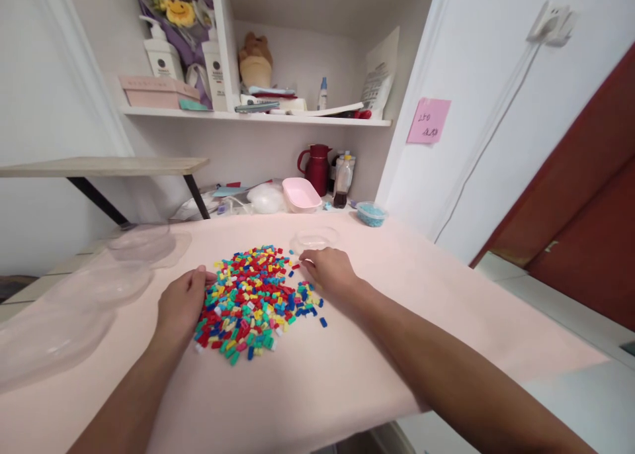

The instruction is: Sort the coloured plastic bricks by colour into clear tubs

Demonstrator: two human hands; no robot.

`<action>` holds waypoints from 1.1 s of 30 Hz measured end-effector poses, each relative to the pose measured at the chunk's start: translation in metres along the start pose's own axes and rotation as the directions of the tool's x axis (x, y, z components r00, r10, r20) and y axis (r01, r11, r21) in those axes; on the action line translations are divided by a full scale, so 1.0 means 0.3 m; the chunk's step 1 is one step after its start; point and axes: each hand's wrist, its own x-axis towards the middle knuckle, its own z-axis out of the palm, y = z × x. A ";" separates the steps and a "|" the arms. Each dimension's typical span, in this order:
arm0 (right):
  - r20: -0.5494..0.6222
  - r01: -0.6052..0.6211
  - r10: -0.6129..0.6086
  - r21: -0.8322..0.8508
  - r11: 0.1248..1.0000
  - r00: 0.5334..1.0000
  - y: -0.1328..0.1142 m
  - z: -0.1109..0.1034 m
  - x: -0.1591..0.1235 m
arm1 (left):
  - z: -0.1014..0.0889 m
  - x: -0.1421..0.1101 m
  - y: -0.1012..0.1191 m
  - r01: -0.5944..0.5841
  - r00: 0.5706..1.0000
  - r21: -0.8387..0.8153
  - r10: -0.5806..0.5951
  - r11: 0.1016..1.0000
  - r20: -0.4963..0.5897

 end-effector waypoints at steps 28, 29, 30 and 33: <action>-0.232 0.361 -0.277 0.544 0.757 0.932 0.073 -0.060 -0.013 | -0.001 -0.009 0.005 0.046 0.999 -0.089 -0.048 0.995 -0.020; -0.225 0.390 -0.319 0.563 0.728 0.921 0.063 -0.049 -0.017 | -0.001 -0.009 0.005 0.047 0.999 -0.092 -0.049 0.995 -0.021; -0.225 0.411 -0.345 0.562 0.718 0.911 0.053 -0.036 -0.018 | 0.000 -0.009 0.004 0.044 0.999 -0.089 -0.046 0.995 -0.023; -0.193 0.426 -0.382 0.485 0.763 0.904 0.032 0.004 -0.010 | 0.003 -0.007 -0.001 0.026 0.999 -0.074 -0.028 0.997 -0.024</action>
